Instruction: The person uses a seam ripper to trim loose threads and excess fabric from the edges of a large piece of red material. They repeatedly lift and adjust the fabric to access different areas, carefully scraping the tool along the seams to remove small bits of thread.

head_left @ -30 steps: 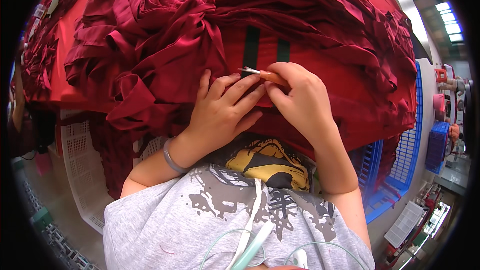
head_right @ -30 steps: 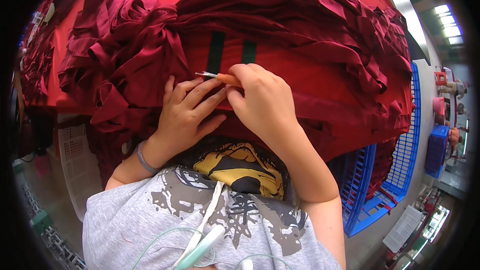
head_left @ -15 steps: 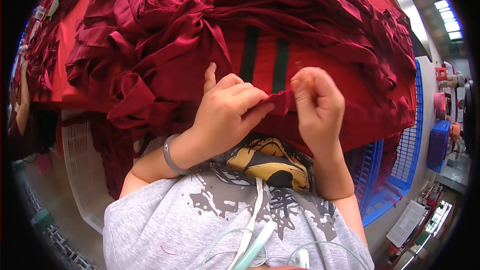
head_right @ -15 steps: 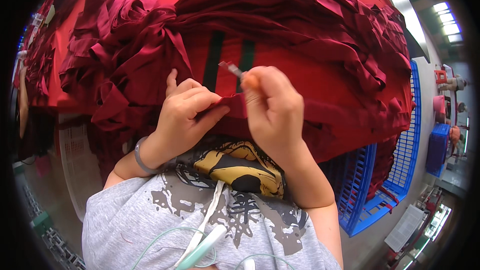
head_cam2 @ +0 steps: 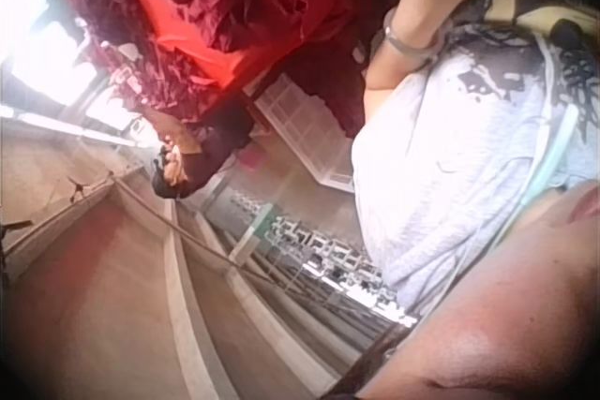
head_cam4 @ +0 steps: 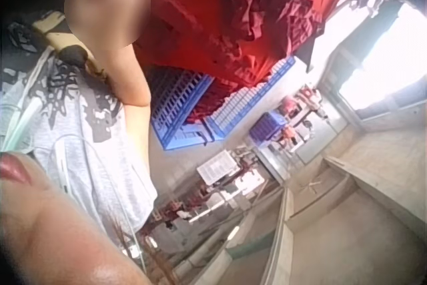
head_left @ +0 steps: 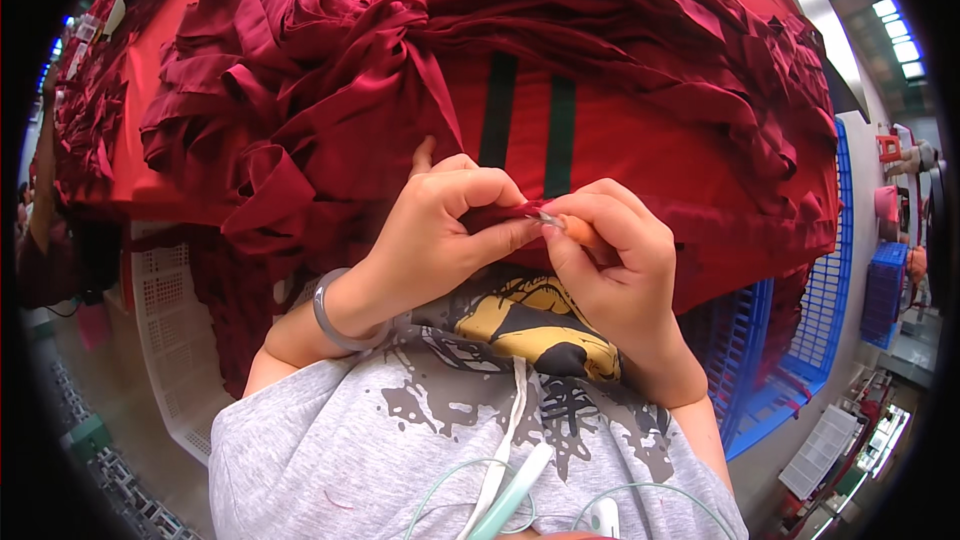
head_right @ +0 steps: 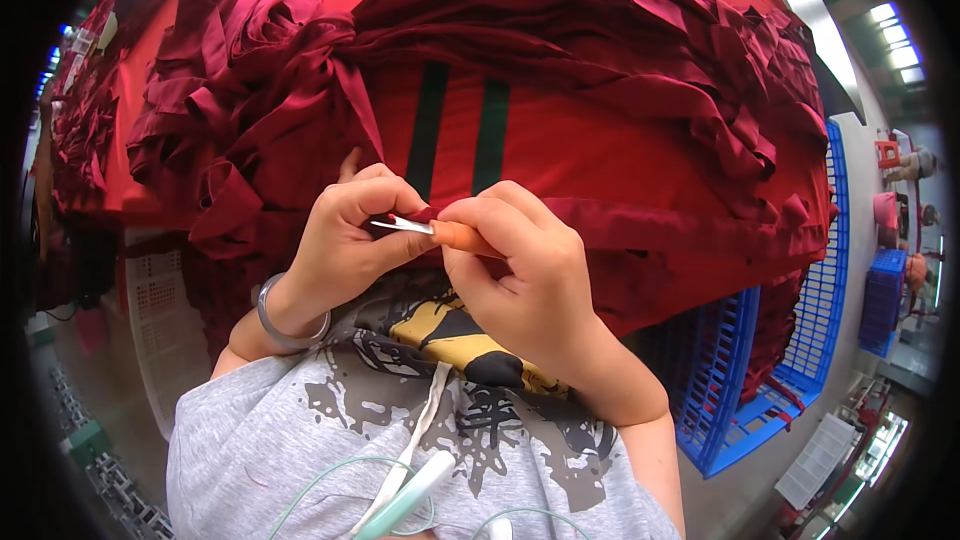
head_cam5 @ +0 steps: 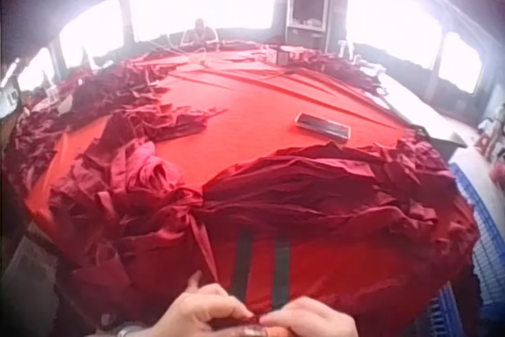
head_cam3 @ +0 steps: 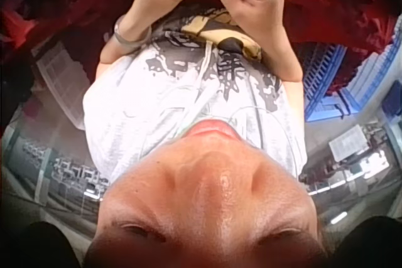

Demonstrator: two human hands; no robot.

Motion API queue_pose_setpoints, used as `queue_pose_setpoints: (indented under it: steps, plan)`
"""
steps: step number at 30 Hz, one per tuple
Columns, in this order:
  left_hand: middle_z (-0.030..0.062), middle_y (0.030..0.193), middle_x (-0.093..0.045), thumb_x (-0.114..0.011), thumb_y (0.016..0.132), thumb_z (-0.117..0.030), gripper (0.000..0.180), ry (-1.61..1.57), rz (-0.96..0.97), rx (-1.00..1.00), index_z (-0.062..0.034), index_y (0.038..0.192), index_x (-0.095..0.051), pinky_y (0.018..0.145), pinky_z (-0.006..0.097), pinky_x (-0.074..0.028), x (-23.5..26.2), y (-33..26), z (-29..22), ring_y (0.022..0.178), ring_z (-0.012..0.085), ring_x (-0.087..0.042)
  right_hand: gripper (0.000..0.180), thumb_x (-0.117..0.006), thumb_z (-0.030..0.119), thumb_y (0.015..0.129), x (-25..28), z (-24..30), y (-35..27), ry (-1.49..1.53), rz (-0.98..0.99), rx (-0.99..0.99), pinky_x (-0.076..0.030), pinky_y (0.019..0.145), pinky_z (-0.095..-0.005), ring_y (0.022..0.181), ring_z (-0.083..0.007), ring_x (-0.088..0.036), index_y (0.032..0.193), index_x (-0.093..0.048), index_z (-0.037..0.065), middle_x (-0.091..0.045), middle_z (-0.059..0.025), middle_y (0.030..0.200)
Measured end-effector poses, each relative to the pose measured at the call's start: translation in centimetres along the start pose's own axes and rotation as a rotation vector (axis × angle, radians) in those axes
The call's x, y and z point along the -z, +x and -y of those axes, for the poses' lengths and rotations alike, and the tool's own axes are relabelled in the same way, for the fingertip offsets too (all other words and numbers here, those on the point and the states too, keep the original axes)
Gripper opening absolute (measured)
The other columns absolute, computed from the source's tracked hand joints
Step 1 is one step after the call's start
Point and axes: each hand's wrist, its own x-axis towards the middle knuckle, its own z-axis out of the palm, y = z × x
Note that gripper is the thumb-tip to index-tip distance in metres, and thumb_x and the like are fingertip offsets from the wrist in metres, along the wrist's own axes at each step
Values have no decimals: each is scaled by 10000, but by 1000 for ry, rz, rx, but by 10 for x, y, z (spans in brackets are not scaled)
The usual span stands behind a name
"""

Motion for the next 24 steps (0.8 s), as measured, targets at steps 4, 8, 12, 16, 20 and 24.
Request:
queue_pose_setpoints:
  steps: [4,8,12,16,20,24]
  plan:
    - [-41,775,-673,-787,773,-176,119,-139,-21,68,-109,844,-719,1088,580,-173,-3,-2,0,804,120,-572,96,-646,-103,806,-4,-6,-3,55,-34,-27,-397,553,-188,656,-57,-519,888,-646,-53,-600,-46,800]
    - [-57,782,-676,-788,755,-149,124,-105,-13,23,-119,862,-734,1093,617,-140,-4,-3,1,802,109,-555,78,-625,-104,808,-5,-8,-2,61,-53,-17,-383,531,-199,639,-51,-494,865,-633,-53,-588,-42,777]
    - [-18,732,-634,-794,726,-29,152,55,41,-155,-48,852,-711,709,314,-348,-2,0,0,746,118,-500,59,-608,-61,790,0,-9,4,-50,-77,-32,-441,541,-256,621,-128,-568,837,-615,-26,-576,-71,755]
    - [-10,681,-590,-816,717,-32,161,0,27,-106,-29,819,-691,618,258,-380,-3,-2,-5,729,124,-484,34,-614,-27,841,10,-17,5,112,-165,-80,-388,566,-212,655,-81,-504,871,-619,-42,-560,-46,768]
    - [5,722,-568,-816,727,-32,158,-20,47,-130,-18,808,-680,626,245,-388,0,-1,-2,745,117,-493,75,-654,-4,844,19,-14,2,247,136,-347,-360,551,-214,654,-36,-462,905,-650,-48,-573,-23,786]
    - [49,878,-577,-811,727,-12,166,-189,4,-80,1,808,-668,668,214,-416,-7,-2,0,793,92,-514,52,-656,-30,831,20,-14,0,249,183,-199,-346,539,-222,636,-46,-452,880,-649,-47,-550,-17,760]
